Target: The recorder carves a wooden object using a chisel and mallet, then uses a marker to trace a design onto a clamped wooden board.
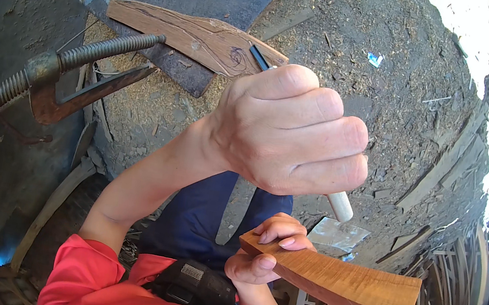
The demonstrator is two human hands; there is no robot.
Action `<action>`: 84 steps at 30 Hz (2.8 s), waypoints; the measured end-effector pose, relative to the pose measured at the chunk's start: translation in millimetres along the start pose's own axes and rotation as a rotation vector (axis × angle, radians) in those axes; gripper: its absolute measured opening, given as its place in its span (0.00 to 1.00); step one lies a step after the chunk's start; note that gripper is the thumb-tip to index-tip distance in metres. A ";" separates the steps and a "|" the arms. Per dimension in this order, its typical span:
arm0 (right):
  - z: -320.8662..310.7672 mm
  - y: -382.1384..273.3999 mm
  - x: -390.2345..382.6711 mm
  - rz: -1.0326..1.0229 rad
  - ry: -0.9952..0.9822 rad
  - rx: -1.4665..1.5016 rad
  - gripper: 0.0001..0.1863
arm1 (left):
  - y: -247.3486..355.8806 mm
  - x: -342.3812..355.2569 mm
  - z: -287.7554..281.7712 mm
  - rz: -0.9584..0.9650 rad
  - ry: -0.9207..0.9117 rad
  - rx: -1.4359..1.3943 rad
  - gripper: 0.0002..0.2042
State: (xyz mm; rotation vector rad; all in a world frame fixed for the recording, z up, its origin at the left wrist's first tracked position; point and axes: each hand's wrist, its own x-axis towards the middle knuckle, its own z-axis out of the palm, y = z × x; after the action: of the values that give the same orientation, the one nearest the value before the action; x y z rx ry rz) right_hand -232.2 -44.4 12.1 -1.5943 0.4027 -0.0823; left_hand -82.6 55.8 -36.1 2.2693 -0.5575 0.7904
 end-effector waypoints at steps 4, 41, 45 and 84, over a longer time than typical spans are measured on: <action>2.0 -0.8 -2.7 0.136 -0.023 0.089 0.26 | -0.7 -2.2 2.5 0.028 0.028 0.010 0.07; 6.6 11.4 -10.1 -0.051 -0.102 0.141 0.23 | -4.7 8.5 -9.1 -0.052 -0.007 -0.092 0.11; 10.0 12.6 -6.5 0.187 -0.332 0.094 0.25 | -4.3 9.9 -6.8 -0.061 0.031 -0.084 0.12; -21.5 -12.4 37.2 0.216 -0.284 0.087 0.24 | 3.5 21.3 6.8 -0.297 0.083 0.085 0.08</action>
State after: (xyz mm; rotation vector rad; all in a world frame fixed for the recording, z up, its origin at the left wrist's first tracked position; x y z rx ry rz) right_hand -201.3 -76.1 18.8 -1.4428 0.3413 0.2851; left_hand -66.5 45.0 -24.3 2.3126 -0.1443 0.7653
